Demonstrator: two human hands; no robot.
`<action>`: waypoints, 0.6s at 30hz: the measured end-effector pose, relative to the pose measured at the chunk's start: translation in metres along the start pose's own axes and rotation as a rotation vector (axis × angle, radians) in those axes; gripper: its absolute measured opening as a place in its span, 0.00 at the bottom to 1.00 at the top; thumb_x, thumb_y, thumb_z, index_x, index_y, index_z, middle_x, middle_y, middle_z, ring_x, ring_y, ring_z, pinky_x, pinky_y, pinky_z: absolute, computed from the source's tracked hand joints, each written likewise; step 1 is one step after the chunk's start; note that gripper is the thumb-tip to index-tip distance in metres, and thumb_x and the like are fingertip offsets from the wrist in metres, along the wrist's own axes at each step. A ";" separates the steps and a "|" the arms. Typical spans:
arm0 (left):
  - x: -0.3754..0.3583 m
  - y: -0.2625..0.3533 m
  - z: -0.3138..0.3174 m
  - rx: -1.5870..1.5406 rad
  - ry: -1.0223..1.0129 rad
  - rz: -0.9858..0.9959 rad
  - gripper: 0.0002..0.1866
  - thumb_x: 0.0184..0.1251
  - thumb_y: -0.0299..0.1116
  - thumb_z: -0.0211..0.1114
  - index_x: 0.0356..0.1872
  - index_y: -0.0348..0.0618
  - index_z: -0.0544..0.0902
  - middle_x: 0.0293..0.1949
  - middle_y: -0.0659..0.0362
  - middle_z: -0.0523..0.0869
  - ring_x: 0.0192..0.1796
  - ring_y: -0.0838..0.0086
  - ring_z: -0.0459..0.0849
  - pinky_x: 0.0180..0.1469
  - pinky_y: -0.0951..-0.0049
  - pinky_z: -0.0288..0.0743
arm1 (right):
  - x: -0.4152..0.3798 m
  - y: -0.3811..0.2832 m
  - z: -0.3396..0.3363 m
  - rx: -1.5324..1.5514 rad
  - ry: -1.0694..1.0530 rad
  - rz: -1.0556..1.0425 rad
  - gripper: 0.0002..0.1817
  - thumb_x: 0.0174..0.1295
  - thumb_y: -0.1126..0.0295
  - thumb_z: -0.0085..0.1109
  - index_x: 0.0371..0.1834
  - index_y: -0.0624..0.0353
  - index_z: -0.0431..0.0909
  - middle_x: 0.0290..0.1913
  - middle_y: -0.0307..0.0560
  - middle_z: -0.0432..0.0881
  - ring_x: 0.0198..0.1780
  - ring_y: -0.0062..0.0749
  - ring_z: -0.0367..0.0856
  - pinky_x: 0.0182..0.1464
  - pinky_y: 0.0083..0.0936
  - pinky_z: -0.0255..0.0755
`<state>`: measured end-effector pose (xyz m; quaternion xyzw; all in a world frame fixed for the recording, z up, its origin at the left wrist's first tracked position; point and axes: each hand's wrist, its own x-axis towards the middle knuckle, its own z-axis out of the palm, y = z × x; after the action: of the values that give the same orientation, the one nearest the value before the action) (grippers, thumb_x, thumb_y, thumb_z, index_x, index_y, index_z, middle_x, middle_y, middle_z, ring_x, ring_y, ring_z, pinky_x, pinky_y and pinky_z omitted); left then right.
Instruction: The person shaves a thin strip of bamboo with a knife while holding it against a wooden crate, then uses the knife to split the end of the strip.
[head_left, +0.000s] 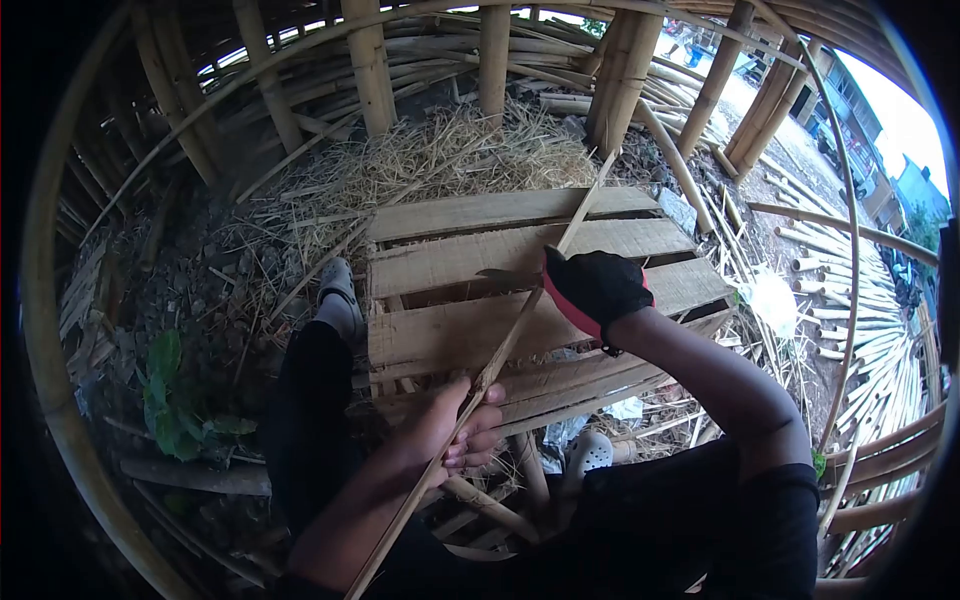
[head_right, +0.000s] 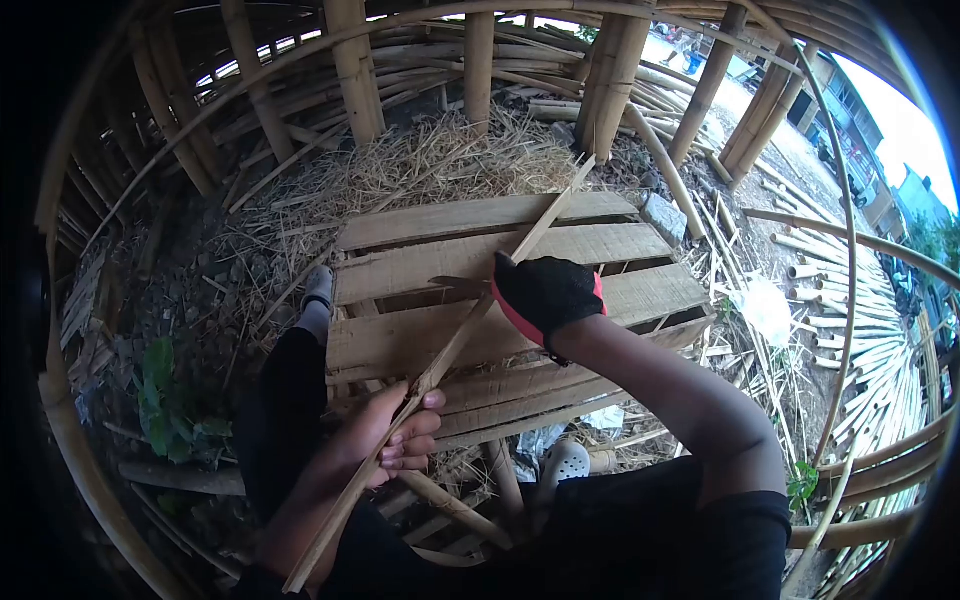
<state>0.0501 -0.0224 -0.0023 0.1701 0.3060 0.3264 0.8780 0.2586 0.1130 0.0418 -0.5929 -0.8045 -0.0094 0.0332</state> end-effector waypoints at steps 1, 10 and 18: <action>0.000 0.000 -0.001 -0.002 -0.008 0.011 0.17 0.83 0.49 0.38 0.38 0.50 0.68 0.13 0.72 0.61 0.10 0.87 0.56 0.11 0.86 0.51 | 0.017 0.010 0.002 0.028 -0.094 0.123 0.33 0.77 0.48 0.27 0.39 0.56 0.86 0.35 0.54 0.88 0.40 0.52 0.87 0.46 0.48 0.77; -0.002 0.003 0.001 -0.061 0.000 0.007 0.18 0.82 0.50 0.38 0.38 0.50 0.67 0.13 0.72 0.61 0.10 0.88 0.56 0.11 0.87 0.52 | 0.000 0.000 0.004 0.028 -0.149 -0.088 0.27 0.76 0.48 0.31 0.48 0.46 0.83 0.31 0.57 0.86 0.36 0.55 0.86 0.42 0.48 0.79; 0.007 0.005 0.003 0.019 0.044 0.018 0.18 0.81 0.50 0.38 0.38 0.48 0.69 0.13 0.71 0.60 0.10 0.86 0.54 0.12 0.84 0.51 | -0.012 0.002 0.015 -0.054 0.054 -0.198 0.23 0.77 0.52 0.34 0.56 0.49 0.78 0.26 0.55 0.84 0.30 0.53 0.86 0.31 0.49 0.77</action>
<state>0.0540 -0.0146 -0.0003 0.1738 0.3270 0.3350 0.8664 0.2633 0.1025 0.0265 -0.5108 -0.8574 -0.0502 0.0380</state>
